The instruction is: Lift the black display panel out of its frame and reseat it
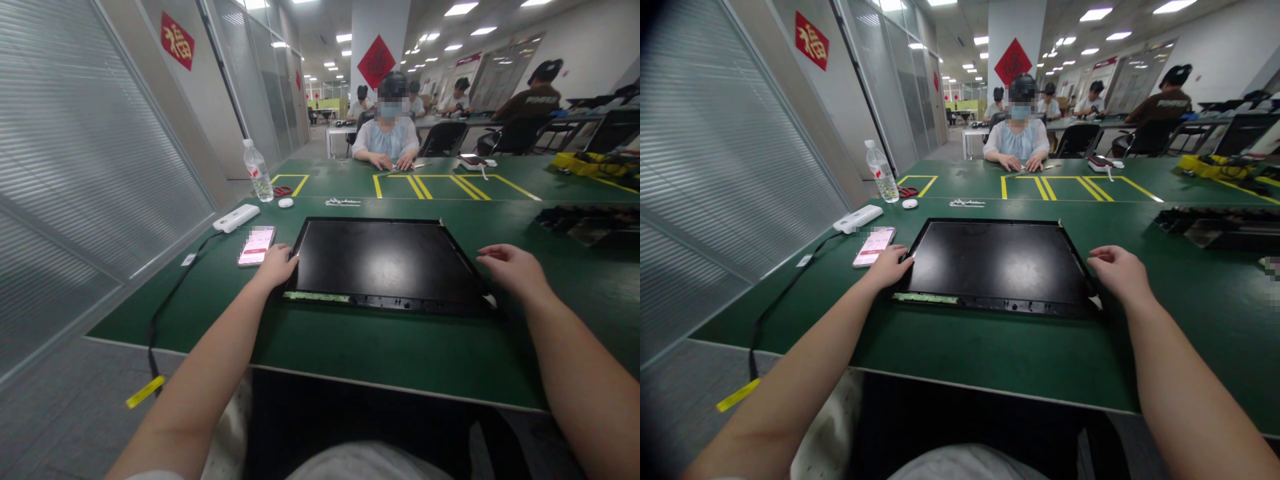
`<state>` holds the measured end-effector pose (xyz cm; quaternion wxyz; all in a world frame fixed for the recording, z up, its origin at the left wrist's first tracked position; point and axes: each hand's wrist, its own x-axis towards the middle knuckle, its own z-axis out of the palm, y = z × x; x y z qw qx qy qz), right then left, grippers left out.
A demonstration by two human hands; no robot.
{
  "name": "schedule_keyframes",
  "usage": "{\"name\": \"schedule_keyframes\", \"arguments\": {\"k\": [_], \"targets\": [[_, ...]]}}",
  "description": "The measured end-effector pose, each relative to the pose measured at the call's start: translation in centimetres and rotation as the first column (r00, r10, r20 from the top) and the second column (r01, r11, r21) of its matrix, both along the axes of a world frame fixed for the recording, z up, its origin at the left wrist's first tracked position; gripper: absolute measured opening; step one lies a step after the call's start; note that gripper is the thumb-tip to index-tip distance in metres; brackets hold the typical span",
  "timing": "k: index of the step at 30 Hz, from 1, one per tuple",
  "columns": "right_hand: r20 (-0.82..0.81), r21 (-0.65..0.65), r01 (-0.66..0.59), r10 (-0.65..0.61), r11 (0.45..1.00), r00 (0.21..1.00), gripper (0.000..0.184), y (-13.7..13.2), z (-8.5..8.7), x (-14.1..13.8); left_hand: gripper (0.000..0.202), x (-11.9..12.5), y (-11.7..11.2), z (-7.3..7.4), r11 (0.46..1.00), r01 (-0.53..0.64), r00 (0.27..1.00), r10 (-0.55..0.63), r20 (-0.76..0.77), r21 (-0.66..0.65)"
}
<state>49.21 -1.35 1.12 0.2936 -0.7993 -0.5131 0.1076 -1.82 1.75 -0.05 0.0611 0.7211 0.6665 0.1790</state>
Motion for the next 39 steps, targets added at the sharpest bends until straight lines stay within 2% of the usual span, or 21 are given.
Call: {"name": "schedule_keyframes", "arguments": {"k": [4, 7, 10, 13, 15, 18, 20, 23, 27, 33, 36, 39], "targets": [[-0.011, -0.175, -0.047, 0.046, 0.983, 0.999, 0.041, 0.7, -0.7, 0.4, 0.045, -0.1, 0.1, 0.1, 1.0, 0.01, 1.0, -0.011, -0.023, -0.025], [0.005, -0.183, -0.09, 0.092, 0.979, 0.996, 0.04, 0.8, -0.9, 0.0, 0.043, -0.2, 0.2, 0.1, 1.0, 0.018, 1.0, -0.018, 0.02, -0.013], [0.026, -0.174, -0.096, 0.102, 0.98, 0.994, 0.041, 0.7, -1.1, -0.2, 0.036, -0.2, 0.1, 0.2, 1.0, 0.018, 0.992, -0.019, 0.122, 0.01], [0.039, -0.174, -0.096, 0.104, 0.98, 0.994, 0.041, 0.7, -1.1, -0.1, 0.03, 0.3, -0.4, 0.9, 1.0, -0.026, 0.951, 0.024, 0.309, 0.002], [0.052, -0.183, -0.088, 0.099, 0.979, 0.994, 0.04, 0.7, -1.1, -0.1, 0.029, 0.8, -1.0, 1.7, 0.993, -0.099, 0.859, 0.118, 0.498, -0.063], [0.072, -0.197, -0.075, 0.091, 0.978, 0.993, 0.039, 0.6, -0.9, -0.3, 0.027, 1.8, -1.7, 2.9, 0.956, -0.25, 0.63, 0.282, 0.723, -0.155], [0.078, -0.203, -0.07, 0.088, 0.977, 0.993, 0.039, 0.6, -0.7, -0.4, 0.027, 2.3, -1.9, 3.4, 0.933, -0.289, 0.497, 0.339, 0.799, -0.217], [0.085, -0.208, -0.063, 0.082, 0.976, 0.993, 0.039, 0.5, -0.7, -0.5, 0.03, 2.5, -1.9, 3.6, 0.917, -0.27, 0.359, 0.379, 0.853, -0.294], [0.072, -0.199, -0.073, 0.089, 0.977, 0.993, 0.038, 0.6, -0.9, -0.3, 0.036, 2.0, -1.3, 2.9, 0.915, -0.217, 0.264, 0.39, 0.882, -0.34], [0.069, -0.171, -0.08, 0.093, 0.982, 0.993, 0.035, 0.7, -1.1, -0.1, 0.048, 1.3, -0.6, 1.9, 0.929, -0.057, 0.148, 0.371, 0.917, -0.367], [0.057, -0.187, -0.081, 0.093, 0.979, 0.994, 0.036, 0.6, -0.9, -0.2, 0.064, 1.6, -0.8, 2.0, 0.931, -0.004, 0.106, 0.363, 0.926, -0.365], [0.064, -0.222, -0.073, 0.089, 0.972, 0.994, 0.035, 0.5, -0.6, -0.4, 0.084, 2.1, -1.4, 2.5, 0.922, -0.026, 0.083, 0.386, 0.919, -0.385]]}}
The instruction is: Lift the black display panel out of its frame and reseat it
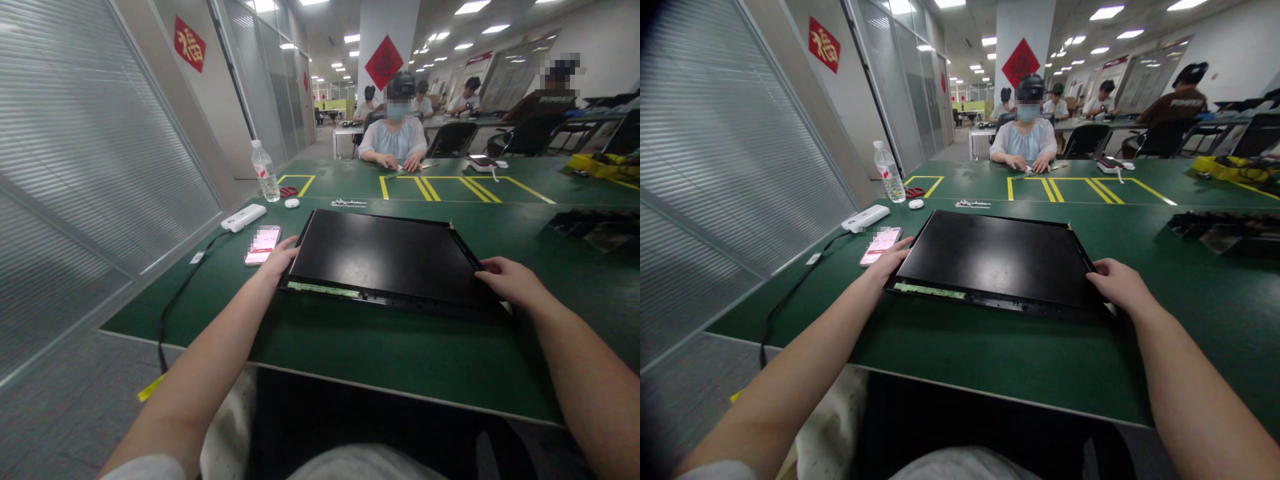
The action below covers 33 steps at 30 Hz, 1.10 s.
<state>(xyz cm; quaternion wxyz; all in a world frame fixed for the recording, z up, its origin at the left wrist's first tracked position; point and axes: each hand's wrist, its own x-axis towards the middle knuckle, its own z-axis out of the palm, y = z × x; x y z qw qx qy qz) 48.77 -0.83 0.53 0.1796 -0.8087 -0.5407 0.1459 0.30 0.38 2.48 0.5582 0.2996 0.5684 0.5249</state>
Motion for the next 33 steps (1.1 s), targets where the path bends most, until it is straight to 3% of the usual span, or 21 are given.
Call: {"name": "schedule_keyframes", "arguments": {"k": [3, 9, 17, 27, 33], "targets": [[0.016, -0.011, 0.004, -0.004, 1.0, 1.0, 0.035, -0.02, 0.16, -0.02, 0.092, 0.35, -0.43, 0.47, 1.0, 0.003, 1.0, -0.003, 0.002, -0.009], [-0.023, 0.025, 0.003, -0.003, 1.0, 1.0, 0.036, 0.05, -0.24, 0.29, 0.087, 0.33, -0.57, 0.37, 0.999, 0.039, 0.998, -0.038, -0.043, 0.011], [-0.069, -0.003, 0.003, -0.003, 1.0, 0.998, 0.036, 0.2, -0.38, 0.55, 0.044, 0.4, -0.54, -0.02, 0.987, 0.087, 0.995, -0.079, -0.06, 0.134], [-0.047, -0.007, 0.027, -0.028, 1.0, 0.999, 0.035, -0.25, 0.49, -0.27, 0.045, 0.29, -0.64, -0.07, 0.976, 0.077, 0.983, -0.04, -0.177, 0.204], [-0.101, -0.034, 0.036, -0.039, 0.999, 0.994, 0.037, -0.27, 0.45, -0.31, 0.04, 0.94, -0.73, 0.68, 0.969, 0.088, 0.996, -0.079, -0.048, 0.231]]}}
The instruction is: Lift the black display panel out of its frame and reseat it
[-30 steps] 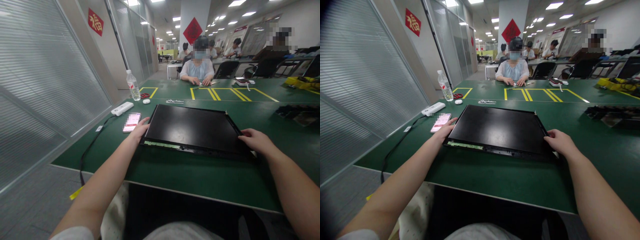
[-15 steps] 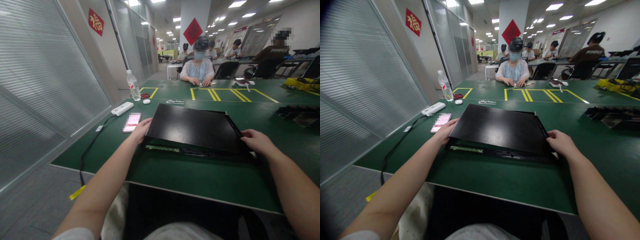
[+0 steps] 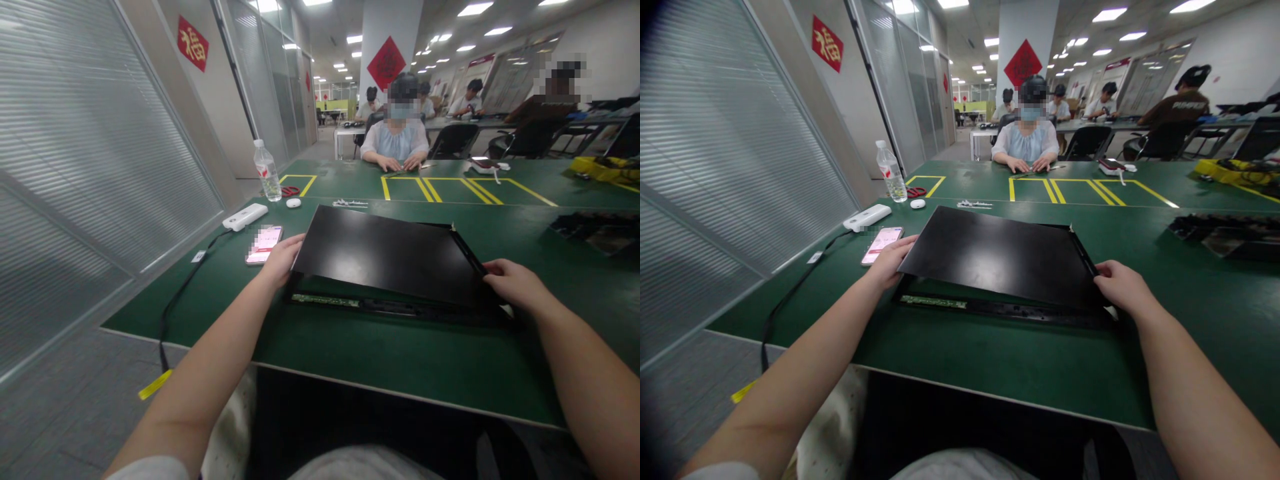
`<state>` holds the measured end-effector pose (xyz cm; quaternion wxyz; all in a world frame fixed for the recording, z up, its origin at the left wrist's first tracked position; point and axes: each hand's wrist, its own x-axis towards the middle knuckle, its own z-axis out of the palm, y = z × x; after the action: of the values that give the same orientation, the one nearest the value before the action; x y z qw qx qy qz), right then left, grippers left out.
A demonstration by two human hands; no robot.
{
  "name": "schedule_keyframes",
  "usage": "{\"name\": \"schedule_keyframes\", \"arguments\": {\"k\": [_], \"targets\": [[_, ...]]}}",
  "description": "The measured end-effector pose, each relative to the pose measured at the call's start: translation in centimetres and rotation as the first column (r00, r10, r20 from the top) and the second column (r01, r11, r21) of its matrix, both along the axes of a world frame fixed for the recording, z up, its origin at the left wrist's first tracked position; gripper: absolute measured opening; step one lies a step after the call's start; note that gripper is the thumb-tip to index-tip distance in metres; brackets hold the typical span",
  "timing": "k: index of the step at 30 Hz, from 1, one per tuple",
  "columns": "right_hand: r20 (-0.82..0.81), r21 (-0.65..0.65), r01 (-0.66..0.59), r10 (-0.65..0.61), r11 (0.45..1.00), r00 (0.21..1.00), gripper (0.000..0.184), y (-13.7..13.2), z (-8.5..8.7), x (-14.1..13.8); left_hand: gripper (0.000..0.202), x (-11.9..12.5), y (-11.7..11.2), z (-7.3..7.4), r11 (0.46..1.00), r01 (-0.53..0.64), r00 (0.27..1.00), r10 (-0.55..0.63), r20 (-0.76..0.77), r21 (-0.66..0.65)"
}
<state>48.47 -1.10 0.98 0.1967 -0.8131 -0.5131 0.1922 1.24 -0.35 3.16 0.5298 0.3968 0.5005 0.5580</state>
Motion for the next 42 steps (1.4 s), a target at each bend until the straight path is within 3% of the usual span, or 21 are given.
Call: {"name": "schedule_keyframes", "arguments": {"k": [4, 10, 16, 22, 28, 31, 33, 34, 36, 39, 42], "targets": [[0.002, 0.017, -0.003, 0.003, 1.0, 1.0, 0.038, 0.1, -0.2, 0.2, 0.037, 0.4, -0.2, 0.4, 0.998, -0.005, 0.997, 0.0, 0.074, 0.061], [0.001, 0.021, -0.013, 0.013, 1.0, 1.0, 0.038, 0.5, -0.7, 0.8, 0.054, 0.0, -0.8, 0.5, 0.991, 0.064, 0.995, -0.072, 0.073, 0.117], [-0.028, 0.078, -0.004, 0.006, 0.997, 1.0, 0.06, 0.7, -1.0, 1.2, 0.061, 0.0, -1.1, 0.7, 0.984, 0.074, 0.993, -0.087, 0.079, 0.165], [-0.255, 0.105, 0.138, -0.108, 0.985, 0.961, 0.043, 0.3, -0.6, 0.3, 0.068, 0.2, -1.4, 1.0, 0.966, 0.106, 0.989, -0.128, 0.081, 0.236], [-0.596, 0.25, 0.295, -0.093, 0.922, 0.797, 0.018, 0.1, -0.3, -0.4, 0.063, -0.1, -1.0, 0.6, 0.954, 0.117, 0.987, -0.143, 0.076, 0.274], [-0.745, 0.284, 0.299, 0.013, 0.911, 0.667, 0.01, -0.8, 1.4, -1.1, 0.057, -0.7, -0.5, 0.3, 0.96, 0.065, 0.99, -0.096, 0.102, 0.271], [-0.839, 0.263, 0.226, 0.107, 0.938, 0.534, 0.014, -1.7, 2.8, -1.9, 0.053, -0.9, -0.3, 0.1, 0.964, 0.041, 0.989, -0.076, 0.124, 0.264], [-0.866, 0.258, 0.248, 0.11, 0.934, 0.488, 0.014, -2.1, 3.5, -2.3, 0.051, -1.0, -0.2, 0.1, 0.964, 0.038, 0.989, -0.074, 0.13, 0.262], [-0.907, 0.244, 0.351, 0.084, 0.904, 0.412, 0.014, -2.9, 4.5, -3.0, 0.05, -1.0, -0.1, 0.1, 0.964, 0.047, 0.988, -0.084, 0.133, 0.262], [-0.958, 0.077, 0.394, -0.041, 0.916, 0.282, 0.016, -3.4, 5.2, -3.6, 0.051, -0.9, -0.2, 0.0, 0.964, 0.07, 0.988, -0.102, 0.115, 0.255], [-0.947, 0.041, 0.492, -0.123, 0.87, 0.296, 0.013, -3.3, 5.3, -3.6, 0.052, -0.9, -0.1, -0.1, 0.974, 0.039, 0.995, -0.058, 0.08, 0.224]]}}
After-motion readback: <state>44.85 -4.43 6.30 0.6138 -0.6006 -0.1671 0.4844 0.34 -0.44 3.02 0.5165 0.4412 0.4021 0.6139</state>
